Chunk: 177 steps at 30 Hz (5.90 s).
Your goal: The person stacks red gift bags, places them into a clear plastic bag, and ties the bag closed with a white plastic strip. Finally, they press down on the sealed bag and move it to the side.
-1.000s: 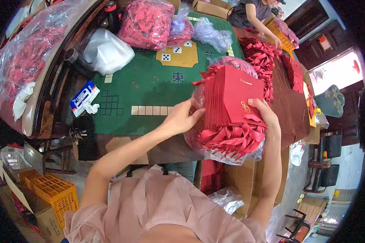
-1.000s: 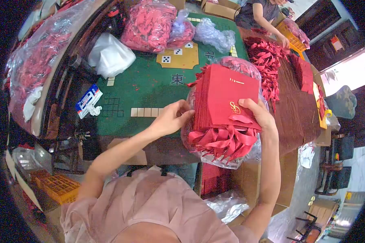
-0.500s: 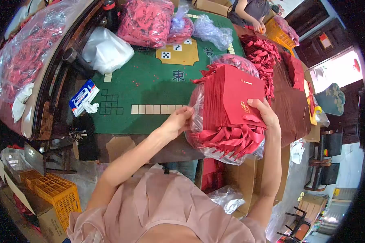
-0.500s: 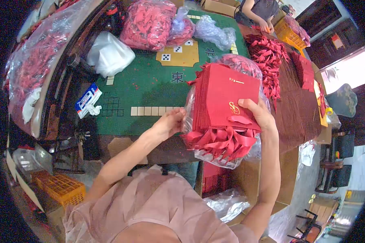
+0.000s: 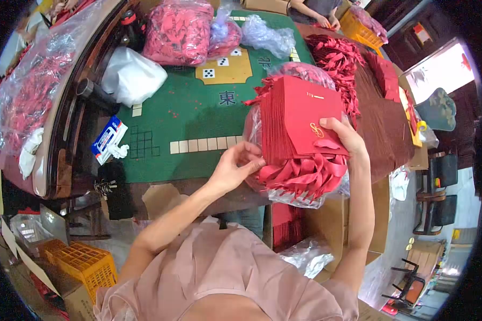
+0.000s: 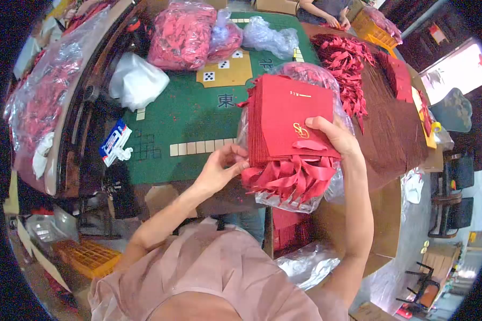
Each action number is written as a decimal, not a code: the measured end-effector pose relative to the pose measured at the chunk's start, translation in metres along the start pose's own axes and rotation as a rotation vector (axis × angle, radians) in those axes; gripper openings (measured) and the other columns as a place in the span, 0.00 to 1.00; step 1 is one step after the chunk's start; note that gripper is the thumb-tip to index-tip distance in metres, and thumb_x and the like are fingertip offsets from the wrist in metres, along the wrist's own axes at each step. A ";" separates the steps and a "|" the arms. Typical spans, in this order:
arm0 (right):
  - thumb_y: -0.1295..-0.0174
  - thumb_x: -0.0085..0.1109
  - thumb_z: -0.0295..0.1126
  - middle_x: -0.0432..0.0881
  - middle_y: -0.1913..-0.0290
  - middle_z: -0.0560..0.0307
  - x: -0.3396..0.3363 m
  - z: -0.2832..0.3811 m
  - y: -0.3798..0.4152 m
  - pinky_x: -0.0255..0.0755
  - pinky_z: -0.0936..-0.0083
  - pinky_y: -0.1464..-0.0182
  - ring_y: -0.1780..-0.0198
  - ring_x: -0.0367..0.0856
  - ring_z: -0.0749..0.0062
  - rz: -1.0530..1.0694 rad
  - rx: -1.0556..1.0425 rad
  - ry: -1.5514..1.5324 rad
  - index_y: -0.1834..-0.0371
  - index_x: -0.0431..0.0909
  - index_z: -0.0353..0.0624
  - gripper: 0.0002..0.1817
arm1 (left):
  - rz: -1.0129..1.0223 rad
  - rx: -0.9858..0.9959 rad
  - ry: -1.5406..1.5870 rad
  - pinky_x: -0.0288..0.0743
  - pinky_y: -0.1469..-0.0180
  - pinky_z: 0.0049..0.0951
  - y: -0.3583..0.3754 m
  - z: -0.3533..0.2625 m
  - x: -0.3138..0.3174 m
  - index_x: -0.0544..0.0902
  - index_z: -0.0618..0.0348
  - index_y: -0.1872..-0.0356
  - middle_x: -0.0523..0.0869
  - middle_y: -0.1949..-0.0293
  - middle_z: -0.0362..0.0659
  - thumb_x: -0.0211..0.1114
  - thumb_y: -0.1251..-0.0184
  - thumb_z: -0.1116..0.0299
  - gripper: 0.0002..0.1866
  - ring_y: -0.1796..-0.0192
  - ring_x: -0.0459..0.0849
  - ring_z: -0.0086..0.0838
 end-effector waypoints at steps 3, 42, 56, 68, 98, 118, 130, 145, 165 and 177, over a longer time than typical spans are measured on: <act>0.48 0.68 0.36 0.81 0.52 0.54 0.004 0.000 0.002 0.77 0.73 0.52 0.55 0.81 0.71 0.022 -0.014 -0.031 0.40 0.70 0.39 0.31 | 0.074 -0.172 0.321 0.72 0.63 0.18 0.001 0.011 0.004 0.75 0.65 0.56 0.81 0.71 0.38 0.69 0.37 0.72 0.14 0.68 0.78 0.16; 0.47 0.66 0.32 0.80 0.48 0.54 0.003 -0.001 0.006 0.74 0.74 0.46 0.51 0.80 0.72 -0.026 -0.035 -0.051 0.37 0.69 0.36 0.32 | 0.145 0.120 -0.254 0.75 0.52 0.28 -0.008 -0.010 -0.014 0.78 0.63 0.60 0.81 0.55 0.45 0.67 0.42 0.78 0.10 0.57 0.81 0.29; 0.47 0.66 0.31 0.79 0.46 0.52 0.001 -0.003 0.010 0.74 0.73 0.46 0.49 0.80 0.70 -0.086 -0.002 -0.069 0.37 0.69 0.35 0.32 | -0.105 -0.328 0.966 0.76 0.48 0.29 -0.013 0.046 -0.017 0.75 0.55 0.55 0.83 0.56 0.38 0.51 0.25 0.66 0.07 0.52 0.81 0.25; 0.47 0.66 0.31 0.78 0.45 0.51 -0.002 -0.004 0.006 0.73 0.73 0.44 0.47 0.79 0.69 -0.038 -0.025 0.012 0.36 0.67 0.34 0.33 | -0.105 0.131 -0.227 0.74 0.54 0.32 -0.023 -0.008 -0.029 0.74 0.61 0.49 0.81 0.55 0.49 0.67 0.37 0.70 0.18 0.57 0.80 0.32; 0.49 0.67 0.30 0.77 0.45 0.53 -0.003 -0.004 0.007 0.73 0.72 0.44 0.48 0.78 0.68 -0.054 -0.012 0.011 0.33 0.64 0.36 0.38 | -0.070 0.040 -0.272 0.72 0.63 0.28 -0.114 -0.004 -0.046 0.76 0.61 0.63 0.80 0.71 0.41 0.60 0.31 0.64 0.10 0.67 0.78 0.25; 0.51 0.67 0.30 0.77 0.43 0.51 0.013 0.007 0.013 0.71 0.70 0.42 0.45 0.77 0.66 -0.059 -0.027 0.032 0.32 0.63 0.38 0.39 | -0.064 0.018 -0.628 0.74 0.64 0.38 -0.152 -0.001 -0.047 0.81 0.56 0.62 0.85 0.71 0.45 0.60 0.31 0.56 0.13 0.67 0.84 0.38; 0.52 0.68 0.30 0.77 0.43 0.52 0.004 -0.004 0.014 0.71 0.70 0.42 0.45 0.77 0.66 -0.078 -0.006 -0.030 0.32 0.64 0.39 0.40 | 0.382 -0.349 -0.022 0.68 0.56 0.26 -0.159 0.016 -0.040 0.83 0.59 0.59 0.82 0.63 0.34 0.60 0.34 0.60 0.13 0.60 0.75 0.20; 0.53 0.68 0.31 0.76 0.42 0.53 0.004 -0.003 0.006 0.68 0.71 0.39 0.43 0.75 0.67 -0.041 -0.004 0.046 0.31 0.62 0.39 0.42 | 0.032 0.031 -0.670 0.75 0.50 0.40 -0.180 0.013 -0.036 0.81 0.56 0.53 0.85 0.55 0.52 0.61 0.37 0.57 0.17 0.51 0.83 0.42; 0.53 0.66 0.28 0.77 0.45 0.51 0.005 -0.002 0.014 0.72 0.70 0.43 0.46 0.77 0.65 -0.045 -0.038 0.006 0.33 0.65 0.36 0.39 | 0.105 0.405 -0.387 0.74 0.67 0.46 -0.231 0.037 0.001 0.82 0.61 0.70 0.84 0.74 0.55 0.63 0.47 0.67 0.08 0.67 0.84 0.52; 0.52 0.69 0.29 0.75 0.41 0.52 0.008 -0.004 0.012 0.67 0.71 0.38 0.41 0.74 0.67 -0.013 0.030 -0.018 0.31 0.62 0.38 0.41 | 0.126 -0.476 0.020 0.73 0.66 0.41 -0.223 0.111 -0.002 0.79 0.57 0.67 0.81 0.72 0.42 0.63 0.43 0.72 0.04 0.68 0.81 0.37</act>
Point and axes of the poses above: each hand's wrist, its own y-axis away from the middle knuckle, its own x-axis out of the palm, z = x × y, the point moved 7 cm from there along -y, towards the middle knuckle
